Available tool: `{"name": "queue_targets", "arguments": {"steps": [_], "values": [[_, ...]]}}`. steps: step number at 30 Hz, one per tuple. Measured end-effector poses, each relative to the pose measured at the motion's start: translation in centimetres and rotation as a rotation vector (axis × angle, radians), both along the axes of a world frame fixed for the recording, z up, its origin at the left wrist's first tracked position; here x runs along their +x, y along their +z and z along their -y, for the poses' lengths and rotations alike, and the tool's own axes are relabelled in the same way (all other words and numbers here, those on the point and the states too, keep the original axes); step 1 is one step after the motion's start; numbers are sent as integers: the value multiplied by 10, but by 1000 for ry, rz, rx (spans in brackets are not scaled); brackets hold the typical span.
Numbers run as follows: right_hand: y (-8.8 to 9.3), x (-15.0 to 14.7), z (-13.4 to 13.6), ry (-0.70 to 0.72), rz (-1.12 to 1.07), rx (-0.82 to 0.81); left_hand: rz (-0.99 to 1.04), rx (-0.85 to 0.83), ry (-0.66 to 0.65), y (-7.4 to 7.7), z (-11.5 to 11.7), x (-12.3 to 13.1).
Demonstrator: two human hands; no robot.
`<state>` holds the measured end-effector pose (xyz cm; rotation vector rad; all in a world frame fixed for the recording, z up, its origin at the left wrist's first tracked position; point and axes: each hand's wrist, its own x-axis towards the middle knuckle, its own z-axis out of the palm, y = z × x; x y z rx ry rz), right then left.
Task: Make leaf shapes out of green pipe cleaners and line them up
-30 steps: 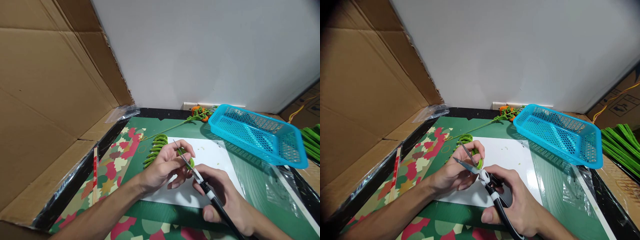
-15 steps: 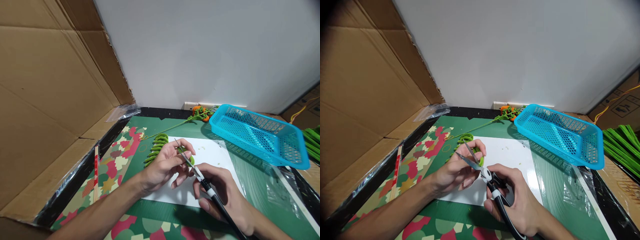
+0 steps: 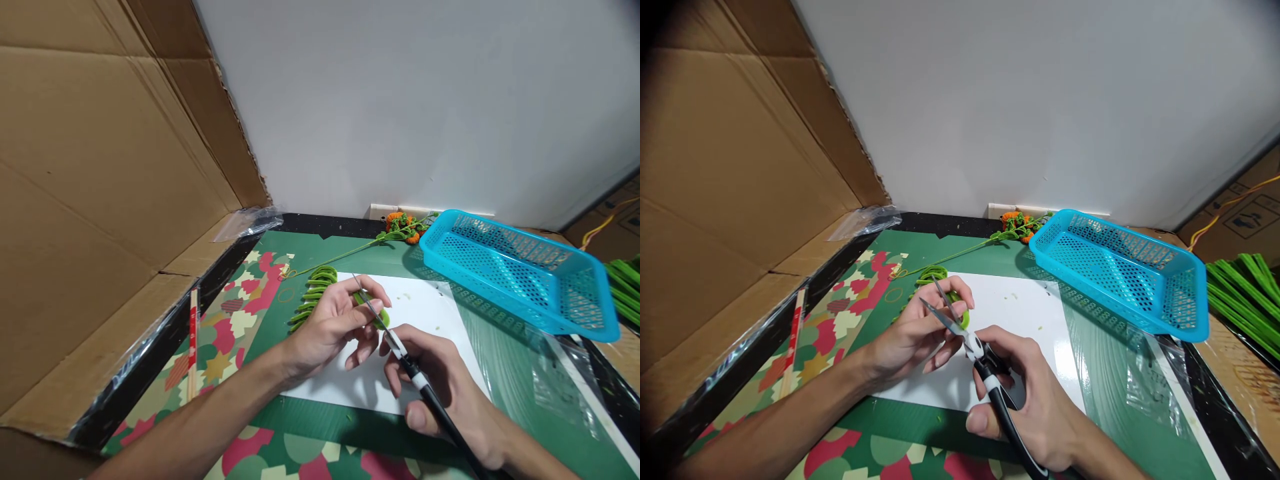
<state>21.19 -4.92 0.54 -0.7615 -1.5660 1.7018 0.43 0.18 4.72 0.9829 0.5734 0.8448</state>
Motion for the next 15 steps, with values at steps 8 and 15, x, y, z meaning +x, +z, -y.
{"name": "queue_targets", "arguments": {"steps": [8, 15], "values": [[0, 0, 1, 7, 0, 2, 88, -9, -39, 0, 1, -1], [0, 0, 1, 13, 4, 10, 57, -38, -48, 0, 0, -3]]}}
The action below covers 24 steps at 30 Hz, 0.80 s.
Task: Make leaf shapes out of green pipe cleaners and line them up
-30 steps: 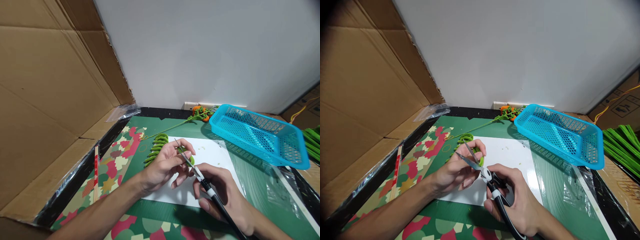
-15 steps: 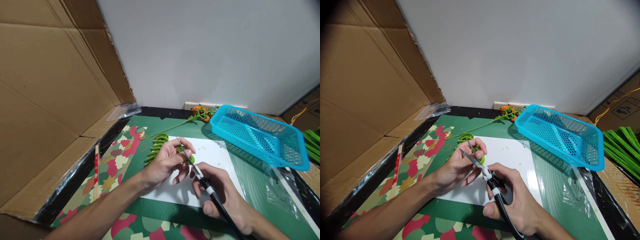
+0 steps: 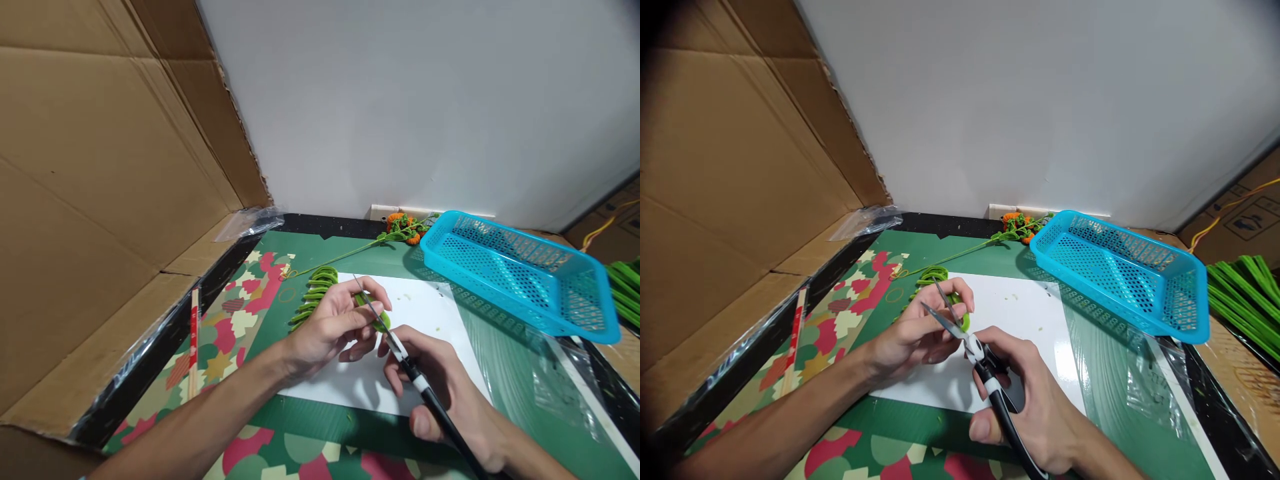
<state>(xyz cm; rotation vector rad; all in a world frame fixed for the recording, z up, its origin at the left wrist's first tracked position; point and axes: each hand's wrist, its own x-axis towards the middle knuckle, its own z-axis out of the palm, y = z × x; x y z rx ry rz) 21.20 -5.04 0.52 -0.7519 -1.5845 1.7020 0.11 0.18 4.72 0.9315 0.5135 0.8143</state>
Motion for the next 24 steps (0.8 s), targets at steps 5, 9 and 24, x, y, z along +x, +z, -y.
{"name": "queue_targets", "arguments": {"steps": [5, 9, 24], "values": [[-5, 2, 1, -39, 29, 73, -39, 14, 10, 2, 1, 1], [-14, 5, 5, -114, 77, 133, -80, 31, 42, 3, 1, 2], [13, -3, 1, -91, 83, 32, -81, 34, 23, -2, -1, 3]]}}
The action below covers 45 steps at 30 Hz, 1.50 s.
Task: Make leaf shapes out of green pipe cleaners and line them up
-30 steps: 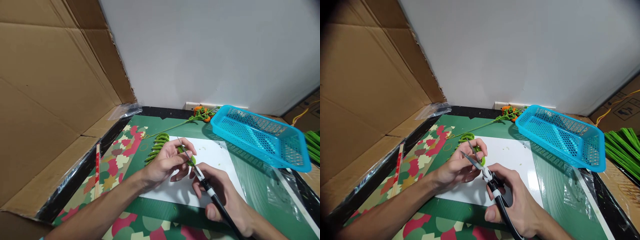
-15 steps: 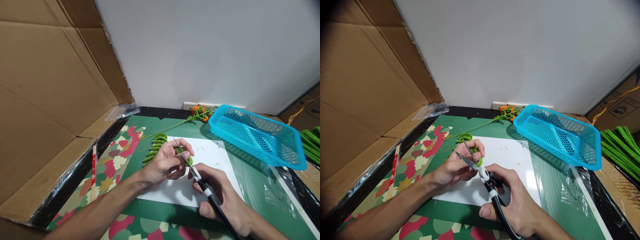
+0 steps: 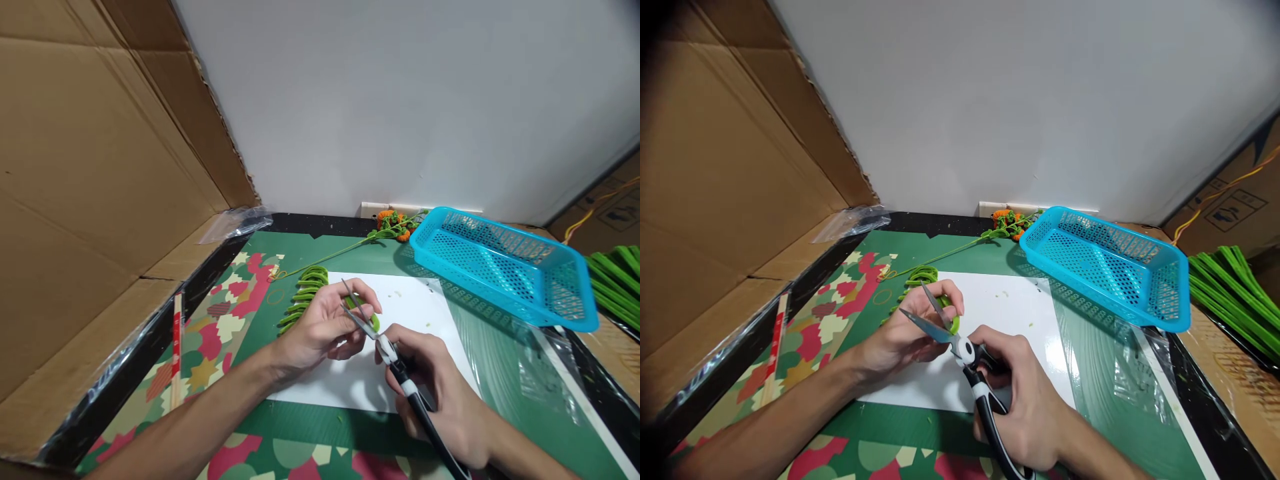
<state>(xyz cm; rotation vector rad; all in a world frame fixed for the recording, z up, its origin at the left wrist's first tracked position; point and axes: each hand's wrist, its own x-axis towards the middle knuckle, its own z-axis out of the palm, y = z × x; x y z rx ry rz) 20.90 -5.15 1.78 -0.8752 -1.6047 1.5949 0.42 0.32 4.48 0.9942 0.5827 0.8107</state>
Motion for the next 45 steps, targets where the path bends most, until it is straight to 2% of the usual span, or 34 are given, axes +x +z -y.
{"name": "queue_targets", "arguments": {"steps": [8, 16, 21, 28, 34, 37, 41, 45], "values": [[8, -2, 4, -18, 79, 119, 41, -19, -62, 3, 4, 3], [3, -1, 8, -36, 148, 243, 16, -47, -59, 1, 11, 5], [-1, -4, 9, -31, 141, 237, 59, -86, -56, -4, 11, 6], [3, 4, 4, 5, 144, 195, 72, -96, -13, -1, 7, 3], [4, 9, -1, -10, 167, 240, 56, -125, 27, -2, 6, 3], [0, 9, -3, -58, 181, 323, 57, -150, 25, 0, 6, 2], [-7, 12, -5, -124, 196, 455, 35, -146, 98, 2, 5, 3], [-8, 19, -14, -305, 230, 584, -55, -65, 117, -1, 3, 5]]}}
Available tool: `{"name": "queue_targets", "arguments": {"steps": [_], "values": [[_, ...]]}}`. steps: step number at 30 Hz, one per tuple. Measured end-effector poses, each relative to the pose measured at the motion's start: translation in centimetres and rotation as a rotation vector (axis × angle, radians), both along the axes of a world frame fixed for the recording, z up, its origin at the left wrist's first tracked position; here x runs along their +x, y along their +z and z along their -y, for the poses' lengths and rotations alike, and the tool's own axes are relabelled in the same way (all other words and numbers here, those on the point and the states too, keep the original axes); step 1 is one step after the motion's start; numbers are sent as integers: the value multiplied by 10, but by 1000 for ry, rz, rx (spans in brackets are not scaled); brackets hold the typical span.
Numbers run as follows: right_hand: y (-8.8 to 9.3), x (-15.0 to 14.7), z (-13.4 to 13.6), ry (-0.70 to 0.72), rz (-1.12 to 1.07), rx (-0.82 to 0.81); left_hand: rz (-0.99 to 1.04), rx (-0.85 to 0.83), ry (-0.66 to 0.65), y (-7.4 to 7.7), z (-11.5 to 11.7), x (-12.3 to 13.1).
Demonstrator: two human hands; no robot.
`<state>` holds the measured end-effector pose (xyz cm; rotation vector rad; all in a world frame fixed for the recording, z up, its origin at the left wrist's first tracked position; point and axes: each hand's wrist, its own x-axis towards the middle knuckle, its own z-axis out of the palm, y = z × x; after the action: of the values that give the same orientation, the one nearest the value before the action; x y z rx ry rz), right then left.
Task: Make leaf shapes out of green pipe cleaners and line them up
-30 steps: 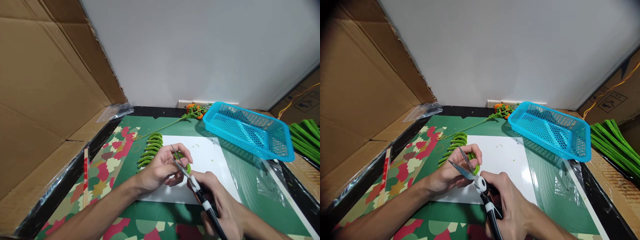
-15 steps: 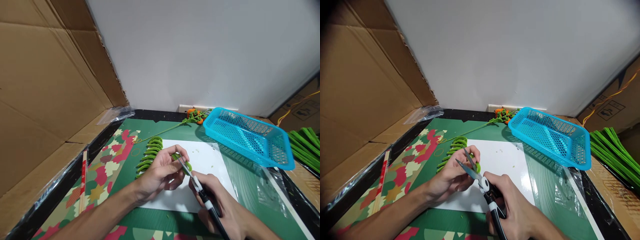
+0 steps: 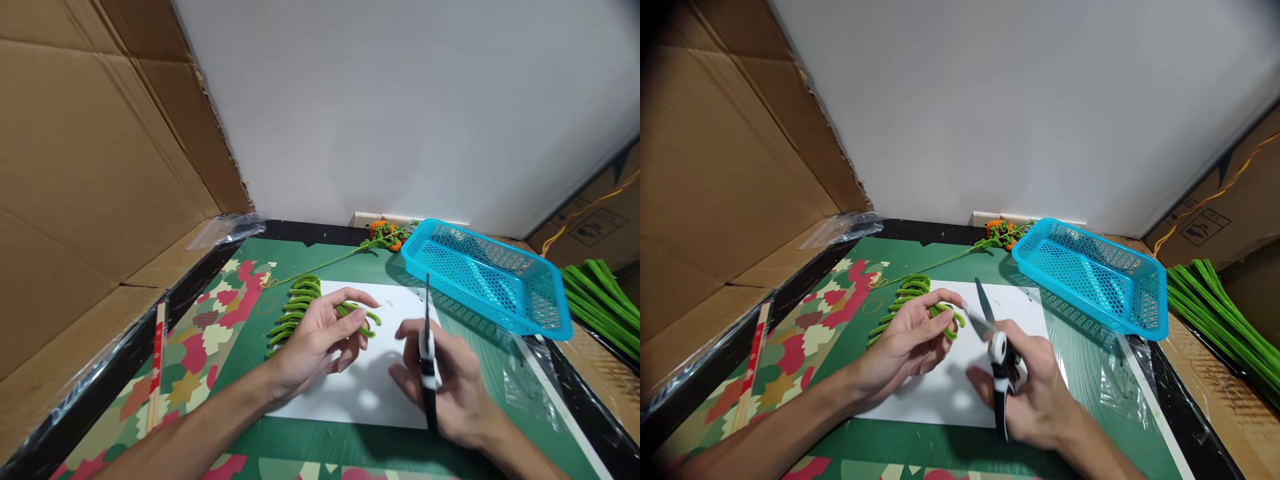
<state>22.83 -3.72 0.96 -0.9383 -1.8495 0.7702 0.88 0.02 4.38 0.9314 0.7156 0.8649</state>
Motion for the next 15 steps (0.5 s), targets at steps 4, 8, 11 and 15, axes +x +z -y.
{"name": "queue_targets", "arguments": {"steps": [4, 8, 11, 15], "values": [[3, 10, -15, -218, 82, 142, -99, 92, 2, -4, -2, 2], [-3, 18, -24, -366, 152, 221, -187, 123, 16, -5, -3, 4], [-12, 22, -26, -390, 264, 345, -215, 143, 110, -4, -3, 5], [-19, 23, -24, -386, 352, 369, -184, 155, 246, -4, -3, 4]]}}
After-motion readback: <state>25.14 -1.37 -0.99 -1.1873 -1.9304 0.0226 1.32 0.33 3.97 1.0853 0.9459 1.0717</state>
